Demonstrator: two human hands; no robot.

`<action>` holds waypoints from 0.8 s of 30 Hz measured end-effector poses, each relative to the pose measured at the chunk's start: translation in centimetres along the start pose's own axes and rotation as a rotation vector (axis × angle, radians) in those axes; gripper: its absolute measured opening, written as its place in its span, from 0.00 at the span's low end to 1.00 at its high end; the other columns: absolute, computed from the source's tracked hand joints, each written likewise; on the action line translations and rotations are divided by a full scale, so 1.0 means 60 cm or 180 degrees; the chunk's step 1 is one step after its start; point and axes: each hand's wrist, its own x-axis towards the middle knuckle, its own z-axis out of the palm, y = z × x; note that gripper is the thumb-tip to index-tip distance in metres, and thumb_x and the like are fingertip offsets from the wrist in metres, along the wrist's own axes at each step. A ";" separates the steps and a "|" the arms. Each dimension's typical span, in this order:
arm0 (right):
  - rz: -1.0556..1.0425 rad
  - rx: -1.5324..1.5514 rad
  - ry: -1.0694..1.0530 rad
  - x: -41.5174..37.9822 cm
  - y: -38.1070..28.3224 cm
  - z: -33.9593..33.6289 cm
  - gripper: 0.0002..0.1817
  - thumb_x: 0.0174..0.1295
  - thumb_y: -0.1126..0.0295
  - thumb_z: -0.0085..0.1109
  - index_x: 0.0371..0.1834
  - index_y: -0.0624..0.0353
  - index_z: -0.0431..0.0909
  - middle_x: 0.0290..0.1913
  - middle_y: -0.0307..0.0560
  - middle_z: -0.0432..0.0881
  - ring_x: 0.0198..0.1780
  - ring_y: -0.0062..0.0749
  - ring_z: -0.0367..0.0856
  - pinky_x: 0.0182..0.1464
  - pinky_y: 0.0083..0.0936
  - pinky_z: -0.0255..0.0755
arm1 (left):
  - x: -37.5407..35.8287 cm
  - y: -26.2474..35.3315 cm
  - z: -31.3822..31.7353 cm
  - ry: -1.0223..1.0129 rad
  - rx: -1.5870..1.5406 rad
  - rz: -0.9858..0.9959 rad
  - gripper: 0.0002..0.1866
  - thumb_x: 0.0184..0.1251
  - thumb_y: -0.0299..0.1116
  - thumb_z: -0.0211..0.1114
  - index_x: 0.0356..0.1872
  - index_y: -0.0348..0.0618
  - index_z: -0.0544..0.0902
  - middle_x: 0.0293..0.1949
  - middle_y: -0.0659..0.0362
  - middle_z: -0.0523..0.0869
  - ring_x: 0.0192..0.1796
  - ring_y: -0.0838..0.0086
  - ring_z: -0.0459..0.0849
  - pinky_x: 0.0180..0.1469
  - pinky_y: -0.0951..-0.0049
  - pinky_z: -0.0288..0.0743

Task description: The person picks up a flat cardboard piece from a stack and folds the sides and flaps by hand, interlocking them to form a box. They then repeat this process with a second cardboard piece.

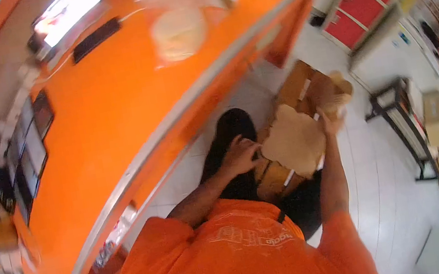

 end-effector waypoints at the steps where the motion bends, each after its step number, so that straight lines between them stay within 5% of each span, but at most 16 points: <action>1: -0.0231 -0.1202 0.0520 -0.025 0.024 -0.016 0.47 0.46 0.53 0.80 0.63 0.72 0.67 0.51 0.58 0.83 0.55 0.43 0.80 0.59 0.36 0.73 | 0.003 -0.008 0.005 -0.0031 0.0097 0.0031 0.31 0.65 0.54 0.66 0.62 0.44 0.76 0.59 0.53 0.80 0.67 0.60 0.73 0.77 0.48 0.48; 2: -0.0484 -0.2408 0.1104 -0.058 0.045 -0.034 0.53 0.45 0.46 0.79 0.66 0.74 0.65 0.54 0.66 0.81 0.58 0.49 0.78 0.57 0.38 0.74 | 0.002 -0.011 0.006 -0.0006 0.0138 -0.0002 0.31 0.65 0.54 0.66 0.62 0.44 0.76 0.59 0.53 0.80 0.67 0.60 0.72 0.77 0.48 0.47; 3: 0.0398 -0.1043 0.0454 -0.093 0.046 -0.049 0.49 0.46 0.49 0.79 0.65 0.69 0.65 0.49 0.61 0.83 0.54 0.46 0.81 0.56 0.37 0.75 | 0.002 -0.013 0.010 0.0010 0.0172 0.0000 0.31 0.65 0.54 0.66 0.62 0.44 0.76 0.59 0.53 0.80 0.67 0.60 0.71 0.77 0.47 0.46; 5: 0.0420 -0.0236 0.0341 -0.162 0.102 -0.070 0.32 0.50 0.54 0.78 0.49 0.65 0.76 0.39 0.52 0.84 0.42 0.37 0.82 0.46 0.33 0.77 | -0.001 -0.001 0.011 -0.0067 0.0192 0.0016 0.32 0.65 0.54 0.65 0.63 0.43 0.76 0.58 0.53 0.81 0.67 0.61 0.70 0.77 0.46 0.45; 8: 0.0506 -0.0620 -0.0023 -0.195 0.056 -0.089 0.20 0.51 0.65 0.79 0.31 0.65 0.76 0.31 0.42 0.81 0.35 0.30 0.79 0.35 0.25 0.74 | 0.009 0.008 0.017 -0.0194 0.0233 0.0088 0.32 0.64 0.55 0.65 0.63 0.44 0.76 0.56 0.54 0.82 0.66 0.61 0.71 0.77 0.45 0.43; 11: 0.0651 -0.0484 -0.0270 -0.179 0.013 -0.090 0.18 0.58 0.63 0.73 0.26 0.67 0.77 0.24 0.45 0.81 0.30 0.28 0.78 0.31 0.28 0.72 | 0.008 0.007 0.026 -0.0326 0.0377 0.0067 0.33 0.63 0.56 0.66 0.62 0.44 0.77 0.55 0.55 0.83 0.65 0.62 0.73 0.77 0.44 0.42; 14: 0.0618 -0.1153 -0.0691 -0.167 -0.099 -0.094 0.18 0.65 0.62 0.65 0.30 0.70 0.81 0.28 0.52 0.84 0.30 0.27 0.76 0.33 0.30 0.71 | 0.010 0.020 0.003 -0.0622 0.0461 -0.0022 0.33 0.66 0.58 0.62 0.62 0.43 0.76 0.58 0.53 0.81 0.68 0.61 0.71 0.77 0.44 0.41; 17: -0.0430 -0.2094 -0.0585 -0.158 -0.059 -0.106 0.20 0.68 0.59 0.61 0.37 0.72 0.82 0.28 0.53 0.84 0.31 0.26 0.76 0.33 0.30 0.72 | -0.006 0.009 0.007 -0.0360 0.0338 0.0000 0.31 0.66 0.57 0.62 0.61 0.45 0.78 0.57 0.53 0.82 0.67 0.61 0.72 0.78 0.45 0.42; 20: -0.0456 -0.1041 -0.0555 -0.153 -0.137 -0.125 0.18 0.69 0.62 0.58 0.41 0.72 0.81 0.32 0.59 0.85 0.35 0.31 0.81 0.38 0.33 0.75 | -0.007 -0.010 0.022 0.0104 -0.0072 0.0015 0.28 0.67 0.54 0.63 0.61 0.47 0.78 0.57 0.52 0.82 0.65 0.60 0.74 0.77 0.48 0.46; 22: 0.0520 0.0235 -0.0766 -0.154 -0.221 -0.141 0.12 0.69 0.69 0.59 0.47 0.69 0.80 0.40 0.45 0.85 0.40 0.27 0.81 0.42 0.26 0.75 | 0.003 -0.023 0.022 0.0233 -0.0515 -0.0132 0.26 0.68 0.52 0.64 0.61 0.48 0.78 0.57 0.51 0.81 0.64 0.59 0.75 0.75 0.52 0.54; 24: 0.0785 0.1370 -0.0525 -0.158 -0.338 -0.138 0.12 0.68 0.71 0.61 0.50 0.66 0.80 0.44 0.42 0.85 0.42 0.21 0.80 0.42 0.20 0.73 | 0.033 -0.045 0.030 0.0322 -0.1919 -0.0273 0.25 0.69 0.49 0.64 0.61 0.48 0.77 0.56 0.51 0.81 0.61 0.61 0.77 0.69 0.57 0.63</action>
